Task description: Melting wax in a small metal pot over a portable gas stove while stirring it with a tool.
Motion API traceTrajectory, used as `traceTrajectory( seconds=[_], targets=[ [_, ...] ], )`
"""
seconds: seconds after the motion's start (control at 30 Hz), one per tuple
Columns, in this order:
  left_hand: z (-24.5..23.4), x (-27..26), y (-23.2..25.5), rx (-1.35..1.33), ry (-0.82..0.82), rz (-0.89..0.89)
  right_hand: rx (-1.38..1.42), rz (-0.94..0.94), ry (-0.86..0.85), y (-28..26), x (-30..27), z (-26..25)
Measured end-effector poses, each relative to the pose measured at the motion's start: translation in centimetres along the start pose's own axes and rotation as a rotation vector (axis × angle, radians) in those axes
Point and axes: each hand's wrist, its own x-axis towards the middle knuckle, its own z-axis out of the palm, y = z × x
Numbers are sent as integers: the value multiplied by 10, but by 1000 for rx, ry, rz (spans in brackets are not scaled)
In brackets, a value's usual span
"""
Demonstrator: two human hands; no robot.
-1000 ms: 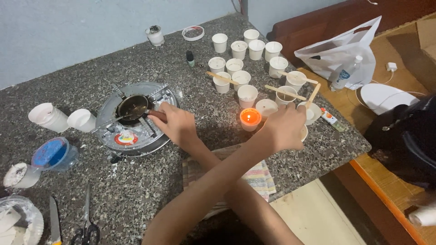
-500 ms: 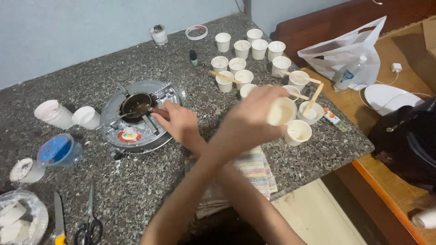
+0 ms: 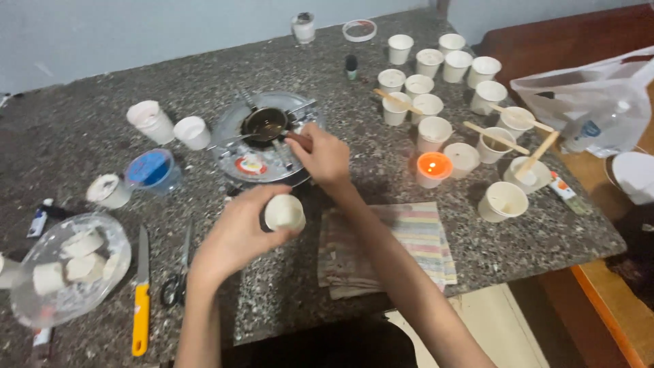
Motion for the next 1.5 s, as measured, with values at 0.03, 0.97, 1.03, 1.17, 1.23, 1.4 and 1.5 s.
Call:
traceTrajectory(
  seconds=[0.03, 0.97, 1.03, 1.17, 1.23, 1.4, 1.5],
  targets=[
    [3, -3, -6, 0, 6, -10, 4, -7, -9, 0, -1, 2],
    [31, 140, 83, 76, 256, 587, 42, -166, 104, 30, 17, 51],
    [51, 165, 102, 113, 238, 602, 32, -227, 120, 31, 17, 49],
    [112, 232, 102, 220, 214, 644, 122, -149, 66, 23, 6, 28],
    [140, 257, 98, 226, 209, 650, 4, -68, 29, 14, 2, 13],
    [186, 286, 96, 281, 189, 660, -33, -3, -43, -2, -4, -1],
    [201, 285, 105, 338, 139, 613, 12, -88, 138, -3, -9, -3]
  ],
)
